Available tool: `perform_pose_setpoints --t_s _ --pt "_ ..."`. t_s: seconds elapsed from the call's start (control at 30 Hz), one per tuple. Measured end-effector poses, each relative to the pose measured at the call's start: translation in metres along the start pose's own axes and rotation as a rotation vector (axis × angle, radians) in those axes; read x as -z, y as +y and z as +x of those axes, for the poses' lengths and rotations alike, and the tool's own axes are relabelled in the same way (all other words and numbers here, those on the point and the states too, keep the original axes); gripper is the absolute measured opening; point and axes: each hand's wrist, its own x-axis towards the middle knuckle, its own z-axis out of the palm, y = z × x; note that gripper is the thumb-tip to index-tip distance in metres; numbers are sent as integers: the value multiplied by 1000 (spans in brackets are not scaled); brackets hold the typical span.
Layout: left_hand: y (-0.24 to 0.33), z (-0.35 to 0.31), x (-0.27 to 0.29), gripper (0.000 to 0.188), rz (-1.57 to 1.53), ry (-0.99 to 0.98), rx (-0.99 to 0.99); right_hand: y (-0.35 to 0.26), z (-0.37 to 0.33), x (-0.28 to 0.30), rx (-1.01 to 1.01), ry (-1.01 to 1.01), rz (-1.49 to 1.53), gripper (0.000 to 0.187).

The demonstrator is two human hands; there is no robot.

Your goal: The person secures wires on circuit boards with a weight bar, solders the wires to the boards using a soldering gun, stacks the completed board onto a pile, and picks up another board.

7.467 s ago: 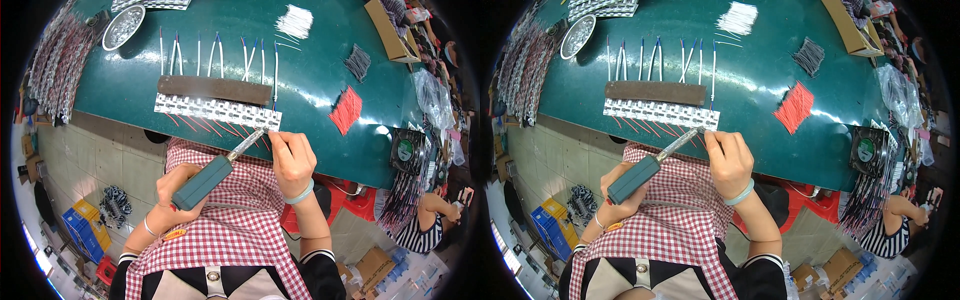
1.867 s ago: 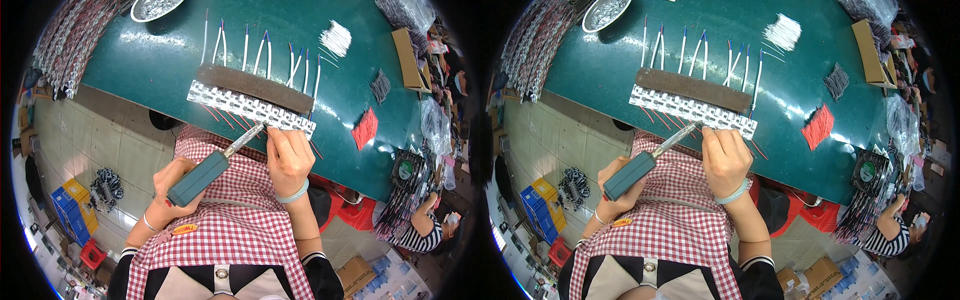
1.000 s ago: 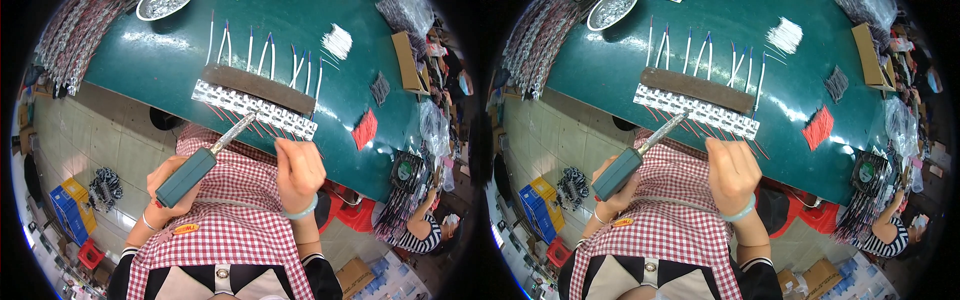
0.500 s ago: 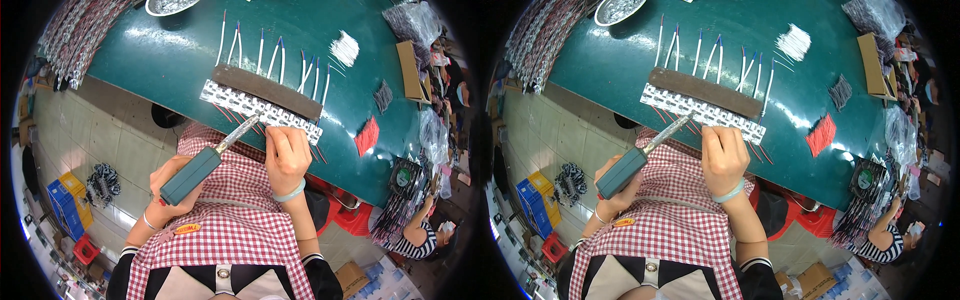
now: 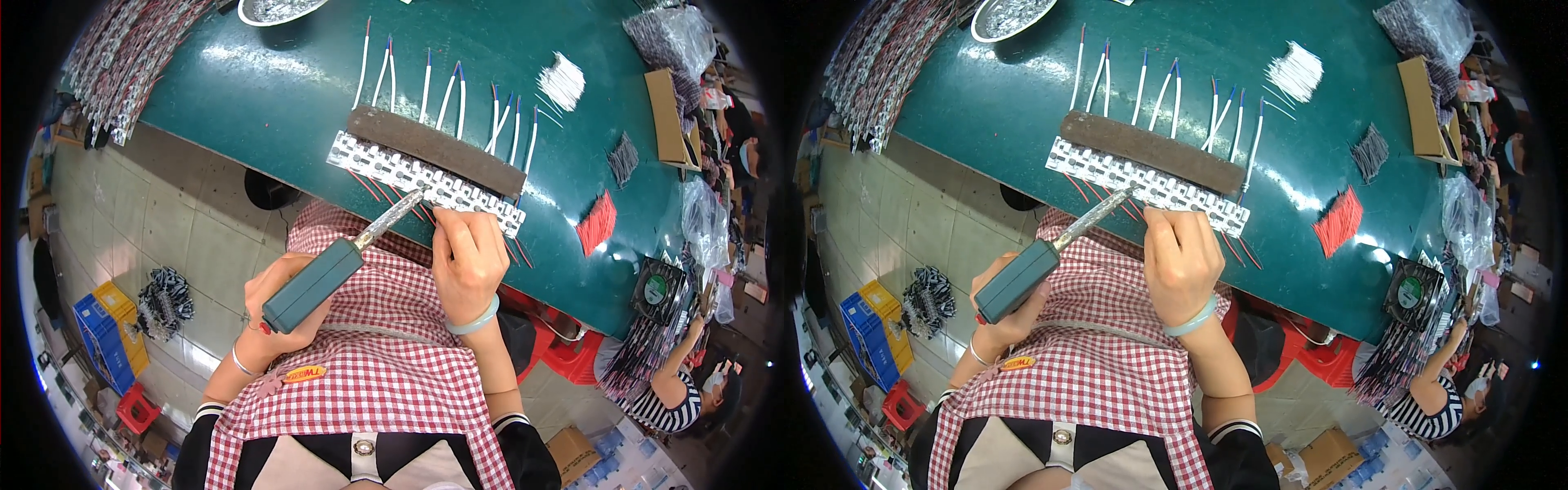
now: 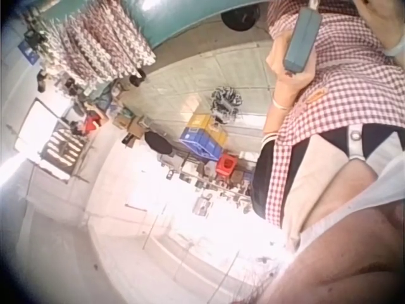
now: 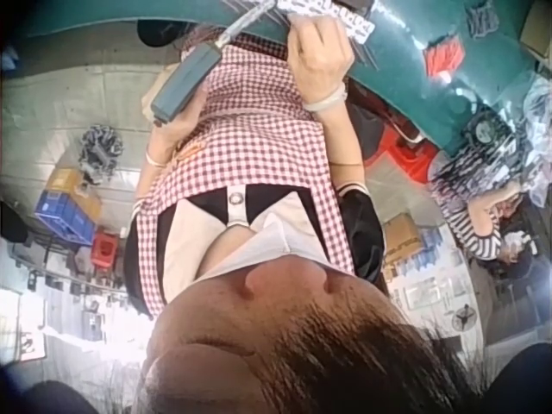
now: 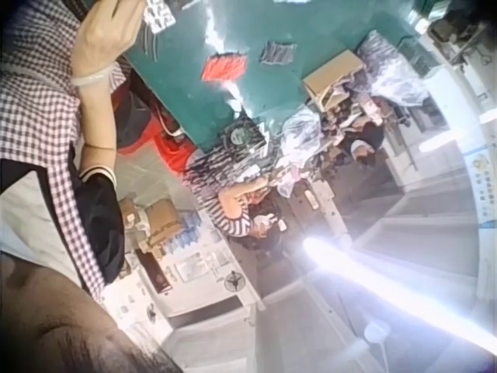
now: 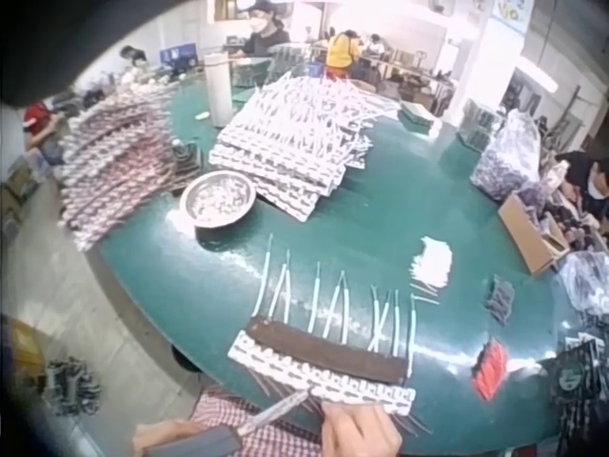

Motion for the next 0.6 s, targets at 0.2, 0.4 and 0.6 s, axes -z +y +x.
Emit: perform_pose_setpoints --t_s 0.2,0.4,0.6 --pt "-1 -1 1 25 -7 -12 19 3 -2 -4 -1 27 -5 30" --pt "-4 -1 2 29 -13 -53 18 3 -2 -4 -5 28 -12 30" --pt "-3 2 0 20 2 -51 -16 1 0 -3 -13 17 -12 30"
